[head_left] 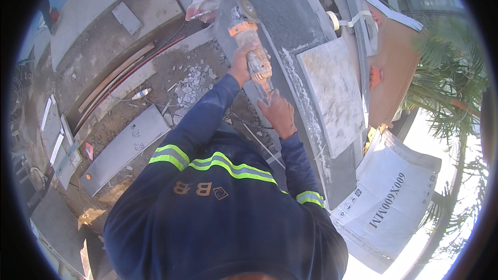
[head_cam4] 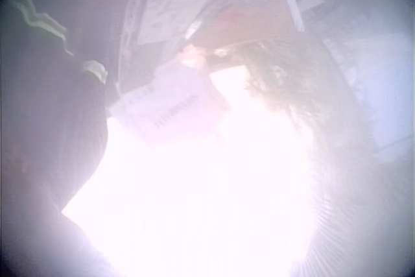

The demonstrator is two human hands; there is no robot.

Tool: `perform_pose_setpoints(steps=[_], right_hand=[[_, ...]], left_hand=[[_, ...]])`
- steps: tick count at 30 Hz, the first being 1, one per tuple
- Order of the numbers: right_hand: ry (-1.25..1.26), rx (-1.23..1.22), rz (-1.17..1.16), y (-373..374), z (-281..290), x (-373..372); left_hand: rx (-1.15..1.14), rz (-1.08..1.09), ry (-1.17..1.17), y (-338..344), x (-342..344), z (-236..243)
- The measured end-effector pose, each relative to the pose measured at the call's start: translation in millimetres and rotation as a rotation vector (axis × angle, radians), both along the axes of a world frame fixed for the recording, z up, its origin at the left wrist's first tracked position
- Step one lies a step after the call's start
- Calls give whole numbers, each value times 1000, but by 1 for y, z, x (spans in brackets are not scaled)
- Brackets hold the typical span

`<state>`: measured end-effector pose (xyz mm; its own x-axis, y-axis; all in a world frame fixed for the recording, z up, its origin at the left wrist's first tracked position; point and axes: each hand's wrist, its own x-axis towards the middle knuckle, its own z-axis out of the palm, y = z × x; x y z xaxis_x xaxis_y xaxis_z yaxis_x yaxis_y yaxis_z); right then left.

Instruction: The person uses an angle grinder to grind a vertical concrete or stone surface. The tool is held with both hands and moved along the edge of the material, producing dust as the surface is abraded.

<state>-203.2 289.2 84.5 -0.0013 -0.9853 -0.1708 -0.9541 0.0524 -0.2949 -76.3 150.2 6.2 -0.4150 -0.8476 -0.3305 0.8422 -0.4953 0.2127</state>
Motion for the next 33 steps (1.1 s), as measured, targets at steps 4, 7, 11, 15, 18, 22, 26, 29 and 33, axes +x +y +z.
perform_pose_setpoints(steps=[4, 7, 11, 15, 18, 22, 26, 29, 33], right_hand=[[37, 53, -22, 3, -3, 4], [19, 55, -62, 8, 0, 9], [11, 63, -73, 11, 7, 13], [-33, 56, -68, 16, 8, 12], [-29, 27, -50, 15, 8, 7], [-66, 40, -23, 13, 7, 5], [-53, 35, -13, 15, 1, 1], [-26, 40, -15, 14, 1, 2], [-29, 25, -32, 13, -3, 3]], left_hand=[[9, -7, -39, 2, 5, 5], [21, -16, -38, 6, 8, 10], [21, -28, 8, 8, 8, 6], [-49, -19, 1, 14, 8, 1], [-18, -27, 1, 11, 5, 6], [-25, -12, -38, 11, 6, 0], [-17, 6, -26, 11, 3, 3], [-34, -5, -31, 12, 4, 1], [-56, -38, -31, 10, 5, 2]])
